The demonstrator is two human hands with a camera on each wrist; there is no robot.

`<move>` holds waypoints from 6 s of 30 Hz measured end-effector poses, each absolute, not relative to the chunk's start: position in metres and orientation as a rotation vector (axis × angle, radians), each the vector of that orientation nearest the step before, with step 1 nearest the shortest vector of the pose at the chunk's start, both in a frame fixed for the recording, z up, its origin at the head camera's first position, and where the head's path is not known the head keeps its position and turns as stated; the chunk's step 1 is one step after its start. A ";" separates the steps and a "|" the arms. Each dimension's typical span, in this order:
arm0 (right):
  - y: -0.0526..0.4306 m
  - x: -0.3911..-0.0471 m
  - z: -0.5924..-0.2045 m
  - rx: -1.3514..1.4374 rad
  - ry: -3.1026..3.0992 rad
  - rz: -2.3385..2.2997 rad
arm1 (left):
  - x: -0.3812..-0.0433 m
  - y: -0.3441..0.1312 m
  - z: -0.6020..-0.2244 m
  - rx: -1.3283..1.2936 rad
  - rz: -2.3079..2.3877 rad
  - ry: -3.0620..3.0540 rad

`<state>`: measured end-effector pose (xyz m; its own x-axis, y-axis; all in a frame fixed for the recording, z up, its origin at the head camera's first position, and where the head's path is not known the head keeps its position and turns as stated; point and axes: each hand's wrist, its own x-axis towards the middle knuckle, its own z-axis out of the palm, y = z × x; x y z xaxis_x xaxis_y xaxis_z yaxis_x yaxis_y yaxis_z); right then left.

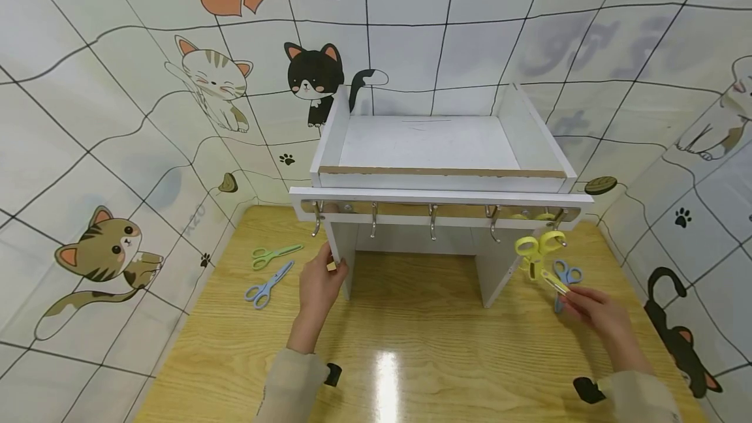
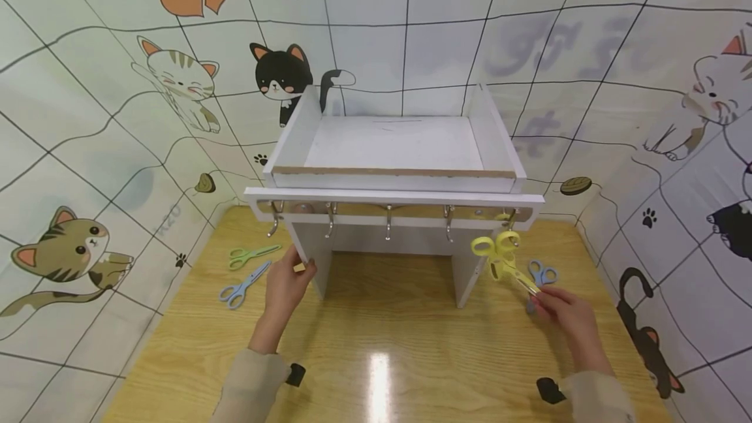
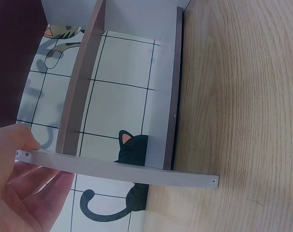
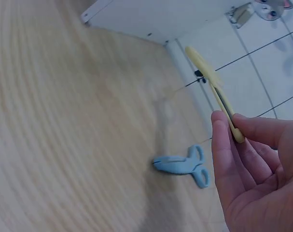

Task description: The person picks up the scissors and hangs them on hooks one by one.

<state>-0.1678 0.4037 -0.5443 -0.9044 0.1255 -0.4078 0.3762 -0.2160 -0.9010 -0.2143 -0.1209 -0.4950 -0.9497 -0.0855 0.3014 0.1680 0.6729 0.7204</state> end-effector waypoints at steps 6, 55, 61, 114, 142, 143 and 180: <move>0.405 -0.165 -0.526 0.421 1.525 -2.621 | -0.214 -0.121 -0.496 -0.071 -1.150 -2.574; 0.356 -0.155 -0.371 0.179 1.107 -3.402 | -0.214 -0.122 -0.497 -0.072 -1.144 -2.576; 0.351 -0.151 -0.364 0.087 1.090 -3.440 | -0.215 -0.122 -0.497 -0.078 -1.149 -2.577; 0.286 -0.121 -0.423 -0.766 1.502 -2.790 | -0.214 -0.121 -0.494 -0.052 -1.210 -2.575; 0.278 -0.123 -0.451 -0.585 1.836 -2.590 | -0.214 -0.120 -0.494 -0.055 -1.198 -2.569; 0.278 -0.123 -0.451 -0.593 1.835 -2.582 | -0.214 -0.120 -0.494 -0.055 -1.196 -2.569; 0.301 -0.120 -0.475 -0.399 1.944 -2.300 | -0.214 -0.119 -0.495 -0.064 -1.183 -2.566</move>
<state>-0.1205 0.3007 -0.4753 -0.9602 -0.2459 0.1323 -0.0895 -0.1779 -0.9800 -0.2141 -0.1195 -0.4955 -0.9496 -0.0897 0.3004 0.1702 0.6571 0.7343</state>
